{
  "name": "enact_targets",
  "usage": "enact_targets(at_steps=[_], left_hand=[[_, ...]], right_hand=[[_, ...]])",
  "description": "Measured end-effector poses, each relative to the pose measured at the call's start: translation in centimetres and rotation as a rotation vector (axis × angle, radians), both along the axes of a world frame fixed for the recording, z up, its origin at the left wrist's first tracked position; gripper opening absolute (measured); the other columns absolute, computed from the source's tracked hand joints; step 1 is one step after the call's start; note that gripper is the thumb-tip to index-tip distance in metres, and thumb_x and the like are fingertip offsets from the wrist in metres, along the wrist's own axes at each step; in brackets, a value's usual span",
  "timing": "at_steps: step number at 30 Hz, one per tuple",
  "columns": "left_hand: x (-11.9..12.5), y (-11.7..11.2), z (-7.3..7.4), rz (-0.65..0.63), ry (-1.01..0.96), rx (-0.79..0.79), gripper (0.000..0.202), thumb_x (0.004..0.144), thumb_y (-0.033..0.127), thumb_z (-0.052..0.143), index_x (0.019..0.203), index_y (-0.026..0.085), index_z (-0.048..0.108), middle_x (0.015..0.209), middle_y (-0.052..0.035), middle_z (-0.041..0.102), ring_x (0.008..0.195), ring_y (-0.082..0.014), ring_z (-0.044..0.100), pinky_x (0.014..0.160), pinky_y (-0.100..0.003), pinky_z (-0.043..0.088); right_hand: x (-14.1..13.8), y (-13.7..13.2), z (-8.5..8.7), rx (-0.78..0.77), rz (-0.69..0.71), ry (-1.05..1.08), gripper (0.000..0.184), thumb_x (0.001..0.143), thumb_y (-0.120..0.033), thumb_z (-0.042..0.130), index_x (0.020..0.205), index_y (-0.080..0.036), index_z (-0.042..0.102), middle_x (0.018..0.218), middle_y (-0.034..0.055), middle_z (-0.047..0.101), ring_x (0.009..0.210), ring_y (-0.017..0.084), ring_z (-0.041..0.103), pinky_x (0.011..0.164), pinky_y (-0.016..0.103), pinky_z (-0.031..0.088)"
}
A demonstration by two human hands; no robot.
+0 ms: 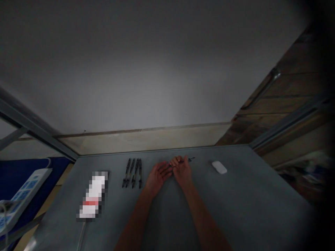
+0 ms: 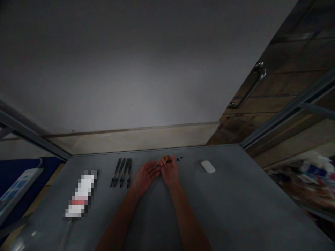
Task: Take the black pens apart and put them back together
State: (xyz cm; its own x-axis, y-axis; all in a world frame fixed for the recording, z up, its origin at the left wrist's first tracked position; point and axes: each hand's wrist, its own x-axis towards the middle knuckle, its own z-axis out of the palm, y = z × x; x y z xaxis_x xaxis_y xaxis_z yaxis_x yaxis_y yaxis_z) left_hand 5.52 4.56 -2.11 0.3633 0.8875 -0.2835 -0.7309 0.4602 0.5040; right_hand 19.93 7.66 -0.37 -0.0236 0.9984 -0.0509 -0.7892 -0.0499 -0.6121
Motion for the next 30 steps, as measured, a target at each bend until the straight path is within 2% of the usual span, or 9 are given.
enact_targets(at_steps=[3,6,10,15,20,24,26,28,30], left_hand=[[0.2,-0.2,0.1,0.028,0.066,0.047,0.038,0.088,0.042,0.062,0.115,0.016,0.066,0.116,-0.0127,0.069,0.098,-0.0217,0.068,0.091,-0.037,0.05],[0.5,-0.5,0.1,0.064,0.162,0.129,0.039,0.079,0.033,0.075,0.114,0.02,0.067,0.114,-0.0084,0.069,0.085,-0.0144,0.066,0.083,-0.031,0.049],[0.8,-0.8,0.0,0.091,0.224,0.185,0.034,0.069,0.031,0.083,0.099,0.019,0.072,0.106,-0.0054,0.068,0.085,-0.0126,0.064,0.08,-0.027,0.048],[1.4,-1.0,-0.1,0.109,0.385,0.22,0.036,0.063,0.037,0.085,0.091,0.017,0.073,0.083,-0.0018,0.067,0.069,-0.0093,0.058,0.066,-0.024,0.043],[1.6,-1.8,0.9,0.206,0.773,0.248,0.035,0.057,0.042,0.085,0.08,0.017,0.074,0.067,-0.0013,0.065,0.058,-0.0116,0.053,0.056,-0.025,0.04],[-1.0,-2.2,3.1,0.407,0.867,0.241,0.036,0.065,0.047,0.079,0.086,0.02,0.071,0.062,0.0007,0.062,0.057,-0.0125,0.053,0.055,-0.025,0.041],[-3.4,-2.2,4.2,0.644,0.89,0.196,0.039,0.067,0.048,0.078,0.093,0.019,0.069,0.062,0.0029,0.06,0.057,-0.0112,0.053,0.056,-0.024,0.041],[-6.1,-2.2,5.1,0.779,0.921,0.163,0.041,0.069,0.049,0.075,0.097,0.02,0.067,0.075,0.0008,0.066,0.063,-0.011,0.057,0.059,-0.023,0.043],[-8.6,-1.9,5.5,0.781,1.033,0.189,0.038,0.072,0.05,0.072,0.094,0.019,0.068,0.08,-0.0003,0.068,0.068,-0.0122,0.06,0.063,-0.023,0.044]], right_hand=[[-1.1,-0.1,-0.7,-0.02,0.0,-0.145,0.045,0.085,-0.067,0.053,0.068,-0.026,0.059,0.068,0.0002,0.054,0.068,0.018,0.055,0.07,0.034,0.049],[-1.7,-0.3,-1.3,-0.027,-0.018,-0.376,0.046,0.085,-0.069,0.052,0.077,-0.026,0.065,0.075,0.0015,0.062,0.07,0.018,0.057,0.063,0.029,0.048],[-2.0,-0.9,-1.6,-0.049,0.03,-0.54,0.048,0.083,-0.07,0.052,0.086,-0.025,0.067,0.073,0.0019,0.066,0.066,0.018,0.059,0.052,0.027,0.043],[-2.1,-1.0,-1.4,-0.013,0.045,-0.416,0.048,0.08,-0.071,0.056,0.084,-0.024,0.068,0.075,0.0014,0.067,0.067,0.018,0.06,0.058,0.028,0.046],[-0.9,0.0,-1.1,0.001,-0.003,-0.26,0.055,0.083,-0.076,0.043,0.079,-0.026,0.066,0.073,0.0018,0.063,0.067,0.018,0.059,0.064,0.032,0.048],[-0.7,0.3,-1.3,-0.016,-0.016,-0.216,0.039,0.082,-0.063,0.06,0.077,-0.025,0.067,0.071,0.0011,0.063,0.065,0.017,0.057,0.063,0.031,0.046],[-1.1,0.2,-1.6,0.01,-0.003,-0.252,0.034,0.081,-0.057,0.064,0.079,-0.024,0.069,0.072,0.0014,0.064,0.067,0.017,0.057,0.065,0.03,0.045],[-1.6,0.0,-2.0,0.047,0.007,-0.316,0.032,0.083,-0.055,0.064,0.08,-0.023,0.07,0.072,0.0018,0.065,0.069,0.017,0.058,0.068,0.03,0.046],[-1.8,-0.1,-2.3,0.037,-0.001,-0.354,0.033,0.083,-0.055,0.064,0.076,-0.023,0.07,0.07,0.0018,0.065,0.067,0.017,0.058,0.067,0.03,0.045]])
